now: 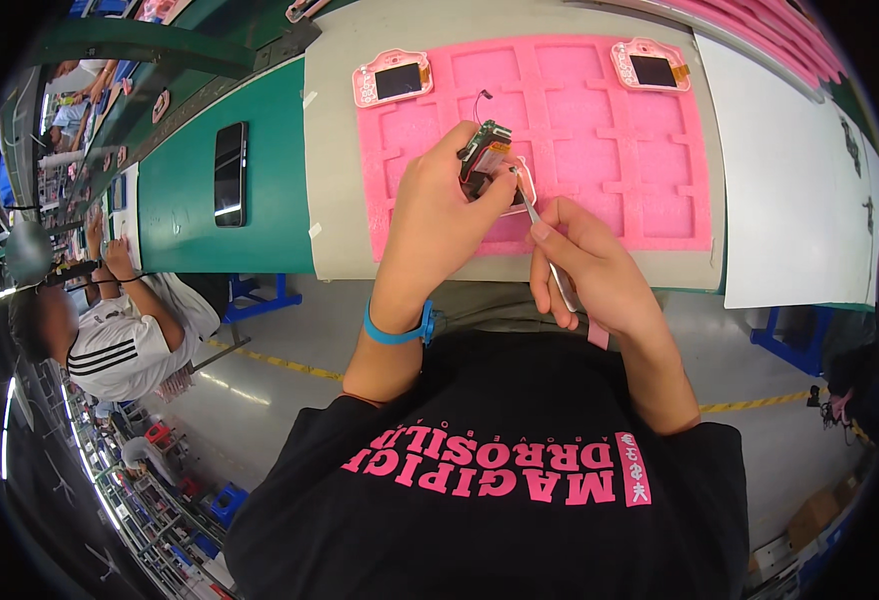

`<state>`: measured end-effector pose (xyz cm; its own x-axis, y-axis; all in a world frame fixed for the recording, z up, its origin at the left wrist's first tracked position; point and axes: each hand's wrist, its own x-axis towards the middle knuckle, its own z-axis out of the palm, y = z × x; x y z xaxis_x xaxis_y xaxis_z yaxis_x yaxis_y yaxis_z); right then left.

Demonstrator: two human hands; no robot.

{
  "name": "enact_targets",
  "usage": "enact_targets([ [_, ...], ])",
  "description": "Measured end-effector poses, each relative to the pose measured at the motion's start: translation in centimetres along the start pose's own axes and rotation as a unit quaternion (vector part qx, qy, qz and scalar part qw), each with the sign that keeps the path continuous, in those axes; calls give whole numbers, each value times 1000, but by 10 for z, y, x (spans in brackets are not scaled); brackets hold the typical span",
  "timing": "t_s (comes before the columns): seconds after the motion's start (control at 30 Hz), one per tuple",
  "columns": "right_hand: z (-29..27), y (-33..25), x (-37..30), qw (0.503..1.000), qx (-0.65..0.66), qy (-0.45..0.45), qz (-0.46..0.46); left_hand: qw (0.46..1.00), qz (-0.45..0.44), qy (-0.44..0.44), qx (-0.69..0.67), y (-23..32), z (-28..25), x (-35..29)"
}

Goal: The recorder is assembling electronic components by applying a tool to circuit boards and placing them into a pink tray.

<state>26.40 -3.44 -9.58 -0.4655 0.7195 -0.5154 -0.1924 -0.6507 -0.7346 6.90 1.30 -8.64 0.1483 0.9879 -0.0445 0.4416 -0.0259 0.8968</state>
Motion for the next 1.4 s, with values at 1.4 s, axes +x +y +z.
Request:
enact_targets([
  [1.4,29,23,-20,950,-264,64,-156,967,-150,-76,-192,-7,-26,-54],
])
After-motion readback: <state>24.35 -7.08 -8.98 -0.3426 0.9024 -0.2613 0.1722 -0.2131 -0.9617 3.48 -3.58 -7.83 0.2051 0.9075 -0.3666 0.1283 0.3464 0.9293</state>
